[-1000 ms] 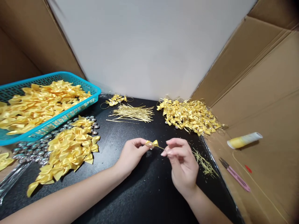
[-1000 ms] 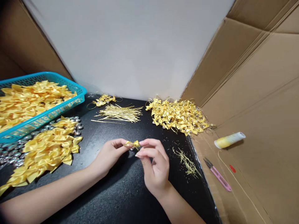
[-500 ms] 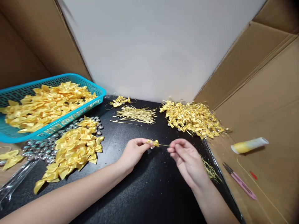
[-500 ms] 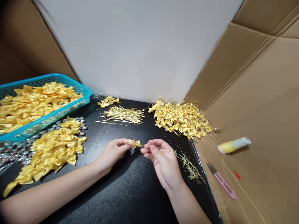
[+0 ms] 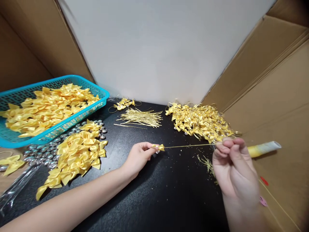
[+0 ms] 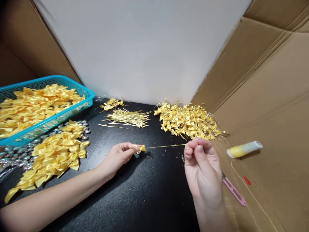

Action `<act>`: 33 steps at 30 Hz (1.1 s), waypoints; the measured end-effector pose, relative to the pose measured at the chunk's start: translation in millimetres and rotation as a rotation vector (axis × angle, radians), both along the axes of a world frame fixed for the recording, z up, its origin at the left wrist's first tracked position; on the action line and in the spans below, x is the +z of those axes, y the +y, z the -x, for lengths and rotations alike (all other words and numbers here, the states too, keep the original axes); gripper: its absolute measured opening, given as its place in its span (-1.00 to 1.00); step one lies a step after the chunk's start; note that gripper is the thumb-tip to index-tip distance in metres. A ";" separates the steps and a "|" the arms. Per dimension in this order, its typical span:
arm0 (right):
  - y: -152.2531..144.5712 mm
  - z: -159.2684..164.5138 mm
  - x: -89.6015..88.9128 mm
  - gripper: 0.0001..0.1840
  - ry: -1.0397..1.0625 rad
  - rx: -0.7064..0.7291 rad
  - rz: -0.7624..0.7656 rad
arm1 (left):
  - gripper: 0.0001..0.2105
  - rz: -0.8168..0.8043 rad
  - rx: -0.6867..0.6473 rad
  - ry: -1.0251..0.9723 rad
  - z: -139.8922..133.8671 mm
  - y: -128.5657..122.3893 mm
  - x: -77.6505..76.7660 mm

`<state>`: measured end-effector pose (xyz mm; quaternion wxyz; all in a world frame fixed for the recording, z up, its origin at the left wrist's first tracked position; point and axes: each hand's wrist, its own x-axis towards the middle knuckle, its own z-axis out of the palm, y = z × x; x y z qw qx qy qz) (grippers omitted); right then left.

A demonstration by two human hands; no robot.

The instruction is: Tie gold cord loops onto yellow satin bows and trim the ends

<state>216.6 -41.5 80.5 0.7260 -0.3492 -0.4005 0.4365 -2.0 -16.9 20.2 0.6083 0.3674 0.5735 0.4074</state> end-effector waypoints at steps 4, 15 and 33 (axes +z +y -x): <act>-0.9 3.6 4.5 -0.83 0.028 -0.003 0.015 | -0.84 0.012 -0.005 0.023 -0.5 0.7 -1.5; -9.4 25.6 -2.3 -0.89 0.179 0.290 0.088 | -0.81 -0.042 -0.015 0.058 -0.6 -0.8 -5.6; -18.1 63.5 -67.3 -0.85 -0.585 0.333 0.387 | -0.80 -0.155 -0.242 -0.082 3.6 -0.6 -15.1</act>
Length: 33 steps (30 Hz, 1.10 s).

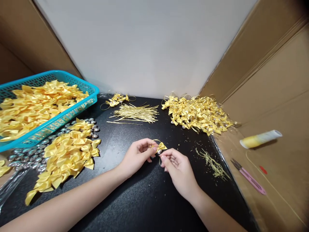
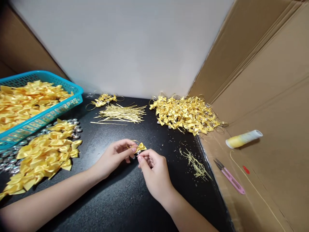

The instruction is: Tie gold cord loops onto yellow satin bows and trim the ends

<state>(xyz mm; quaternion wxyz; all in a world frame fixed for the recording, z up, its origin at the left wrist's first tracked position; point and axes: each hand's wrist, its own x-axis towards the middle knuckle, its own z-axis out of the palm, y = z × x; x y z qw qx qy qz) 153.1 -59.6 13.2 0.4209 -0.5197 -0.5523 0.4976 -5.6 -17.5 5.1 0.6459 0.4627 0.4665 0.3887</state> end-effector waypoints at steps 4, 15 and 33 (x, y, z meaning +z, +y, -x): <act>2.6 -0.7 -3.6 -0.84 -0.211 -0.058 -0.201 | -0.82 0.055 0.006 -0.087 -0.9 -1.8 3.9; 2.8 -3.4 -3.7 -0.83 -0.319 -0.123 -0.323 | -0.77 0.110 0.052 -0.146 0.2 -3.3 -3.4; 2.4 -3.7 -4.2 -0.80 -0.349 -0.106 -0.303 | -0.74 0.141 0.103 -0.071 -1.1 -3.8 1.7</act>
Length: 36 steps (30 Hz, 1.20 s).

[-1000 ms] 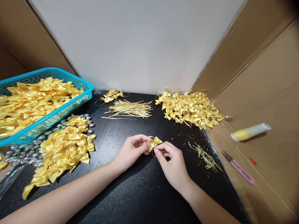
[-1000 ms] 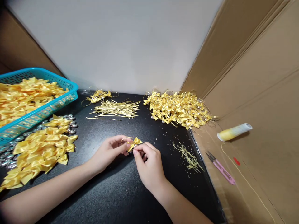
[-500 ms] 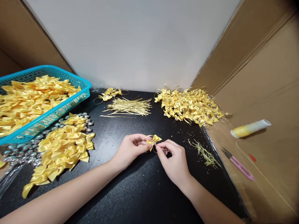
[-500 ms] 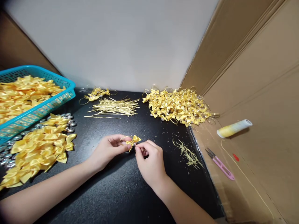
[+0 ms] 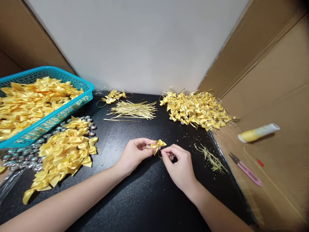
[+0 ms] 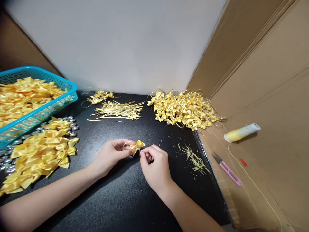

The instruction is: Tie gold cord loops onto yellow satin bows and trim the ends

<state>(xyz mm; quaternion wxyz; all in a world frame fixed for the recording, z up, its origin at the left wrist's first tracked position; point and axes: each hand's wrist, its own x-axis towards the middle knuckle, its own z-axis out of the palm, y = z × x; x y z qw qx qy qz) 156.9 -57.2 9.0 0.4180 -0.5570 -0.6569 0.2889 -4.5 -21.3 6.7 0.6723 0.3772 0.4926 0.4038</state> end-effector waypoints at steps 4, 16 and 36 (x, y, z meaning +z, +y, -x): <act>0.0 0.4 0.3 -0.80 0.005 0.008 -0.016 | -0.75 0.020 0.015 0.000 -0.2 -0.2 0.2; 0.0 1.1 -0.9 -0.81 -0.004 0.001 -0.010 | -0.84 -0.005 0.011 0.062 -1.9 -1.3 5.7; 1.5 2.1 -4.2 -0.79 -0.014 -0.023 -0.005 | -0.71 -0.010 0.010 0.037 -1.3 -0.7 -1.6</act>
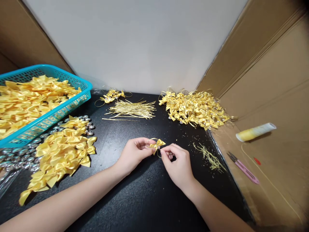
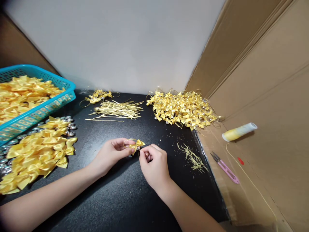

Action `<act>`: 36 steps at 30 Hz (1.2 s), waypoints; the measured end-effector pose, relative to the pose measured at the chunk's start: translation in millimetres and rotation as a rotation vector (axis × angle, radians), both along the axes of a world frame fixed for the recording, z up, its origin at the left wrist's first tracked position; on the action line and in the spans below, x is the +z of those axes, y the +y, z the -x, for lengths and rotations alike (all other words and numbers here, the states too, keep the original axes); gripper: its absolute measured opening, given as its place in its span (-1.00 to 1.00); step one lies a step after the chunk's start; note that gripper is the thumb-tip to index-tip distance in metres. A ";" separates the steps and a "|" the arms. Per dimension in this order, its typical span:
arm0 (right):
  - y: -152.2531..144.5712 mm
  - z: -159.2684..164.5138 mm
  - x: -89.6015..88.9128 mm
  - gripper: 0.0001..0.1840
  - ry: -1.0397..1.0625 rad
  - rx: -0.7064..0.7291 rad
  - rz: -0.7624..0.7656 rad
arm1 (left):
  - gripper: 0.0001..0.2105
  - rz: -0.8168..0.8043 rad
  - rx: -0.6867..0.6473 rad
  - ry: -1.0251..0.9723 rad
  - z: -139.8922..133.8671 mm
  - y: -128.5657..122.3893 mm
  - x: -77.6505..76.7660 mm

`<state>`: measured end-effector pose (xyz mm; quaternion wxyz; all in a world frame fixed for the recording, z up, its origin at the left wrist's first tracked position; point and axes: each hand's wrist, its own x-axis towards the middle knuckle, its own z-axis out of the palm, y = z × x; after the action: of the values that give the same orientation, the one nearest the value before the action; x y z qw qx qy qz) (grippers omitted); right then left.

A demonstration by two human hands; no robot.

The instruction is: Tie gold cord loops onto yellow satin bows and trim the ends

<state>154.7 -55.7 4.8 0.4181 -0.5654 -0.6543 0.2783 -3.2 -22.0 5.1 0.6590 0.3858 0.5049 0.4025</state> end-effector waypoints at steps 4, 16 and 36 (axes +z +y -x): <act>0.0 -0.1 -0.2 -0.79 0.003 -0.003 -0.002 | -0.74 -0.043 -0.016 0.040 -0.4 -0.7 -2.4; -2.5 1.3 2.4 -0.80 0.010 -0.001 -0.009 | -0.85 -0.112 -0.031 0.125 -0.3 -2.8 1.7; -1.1 3.5 -1.0 -0.79 0.013 -0.058 -0.074 | -0.84 -0.131 -0.051 0.094 0.1 -3.4 -0.8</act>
<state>151.2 -56.8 3.8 0.4506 -0.5666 -0.6448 0.2454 -3.3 -25.4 4.3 0.6182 0.4592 0.4977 0.3990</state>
